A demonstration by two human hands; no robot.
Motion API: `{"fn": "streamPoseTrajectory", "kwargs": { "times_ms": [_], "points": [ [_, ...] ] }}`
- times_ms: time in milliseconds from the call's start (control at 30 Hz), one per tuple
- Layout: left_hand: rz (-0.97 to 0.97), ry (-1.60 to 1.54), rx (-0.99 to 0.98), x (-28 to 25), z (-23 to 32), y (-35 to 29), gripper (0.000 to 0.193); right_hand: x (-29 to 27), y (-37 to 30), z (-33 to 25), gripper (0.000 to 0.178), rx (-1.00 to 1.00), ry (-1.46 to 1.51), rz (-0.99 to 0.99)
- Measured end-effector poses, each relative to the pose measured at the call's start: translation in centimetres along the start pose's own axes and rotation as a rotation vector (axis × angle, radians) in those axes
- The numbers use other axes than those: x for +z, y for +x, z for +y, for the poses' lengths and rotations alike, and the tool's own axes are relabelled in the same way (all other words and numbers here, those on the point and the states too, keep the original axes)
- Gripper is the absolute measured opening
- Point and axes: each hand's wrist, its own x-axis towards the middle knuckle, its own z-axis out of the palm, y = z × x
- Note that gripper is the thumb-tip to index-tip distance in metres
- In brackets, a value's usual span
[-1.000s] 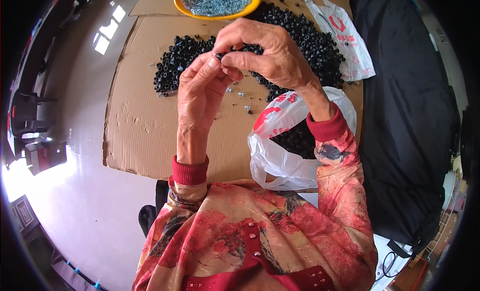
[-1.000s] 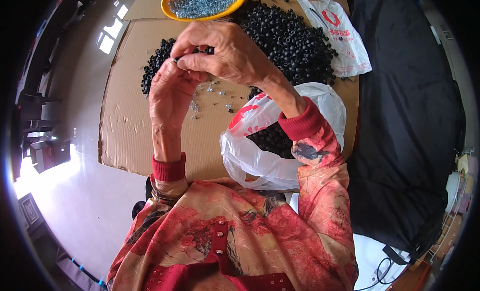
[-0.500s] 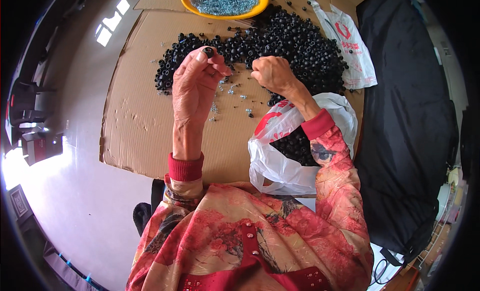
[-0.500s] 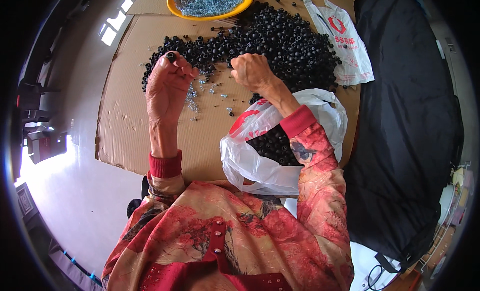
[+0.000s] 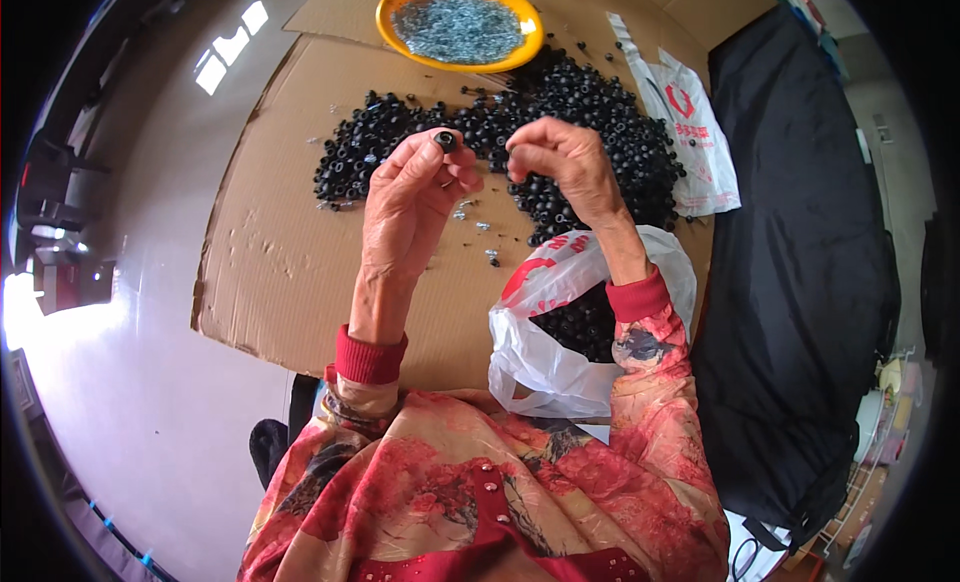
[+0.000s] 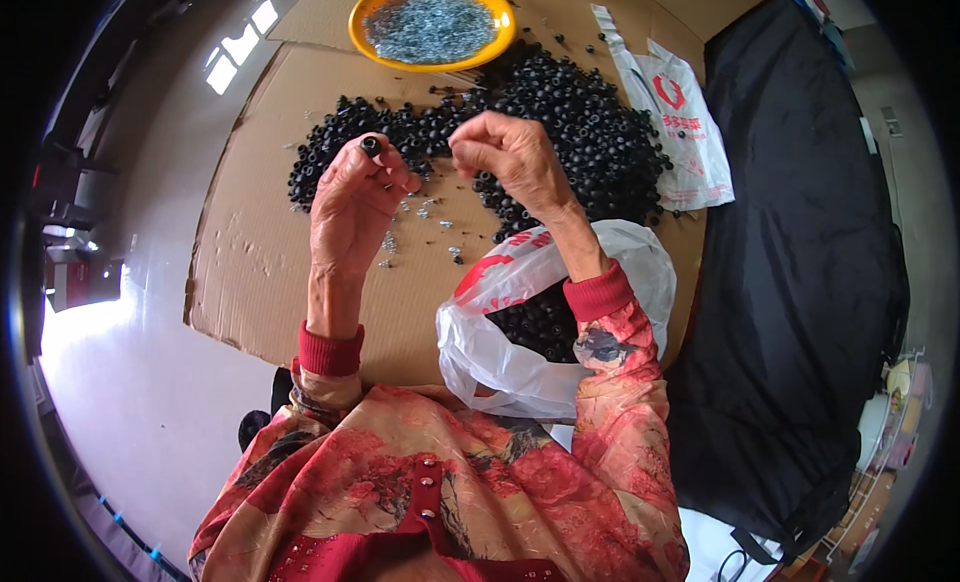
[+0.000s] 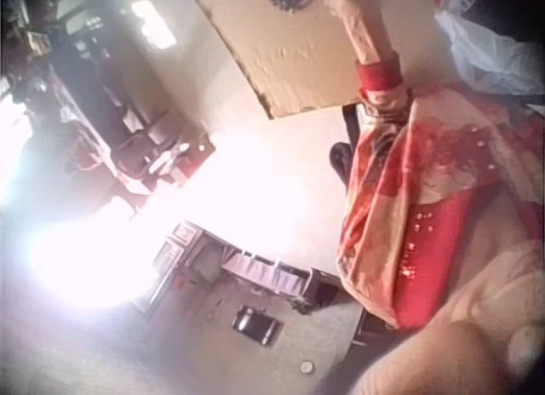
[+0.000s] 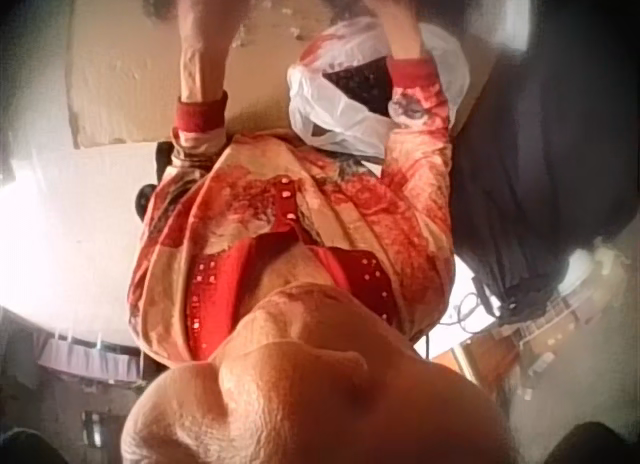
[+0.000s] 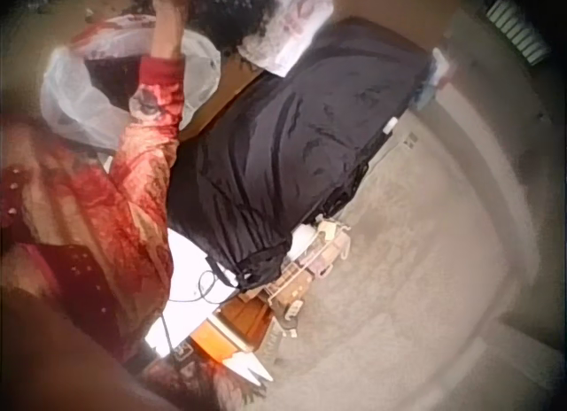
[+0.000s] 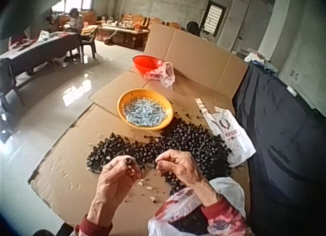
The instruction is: Manual sorting and inspection of small black plastic components and silver metallic parts.
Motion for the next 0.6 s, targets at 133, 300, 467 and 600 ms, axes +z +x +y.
{"fn": "streamPoseTrajectory", "kwargs": {
  "times_ms": [133,300,467,600],
  "points": [
    [0.007,0.066,-0.022,1.1,-0.3,-0.2,0.023,0.3,-0.1,-2.2,0.005,-0.097,0.471,-0.011],
    [-0.024,0.043,-0.043,3.1,-0.8,-0.6,0.02,0.2,-0.5,-3.0,0.01,-0.195,0.651,-0.097],
    [-0.007,0.03,-0.01,3.3,-1.0,-0.8,0.02,1.0,-1.3,-4.3,0.013,-0.156,0.545,0.003],
    [-0.022,0.07,0.031,3.1,-0.7,-0.7,0.019,1.8,-1.2,-6.1,0.01,-0.192,0.306,0.059]
  ]
}}
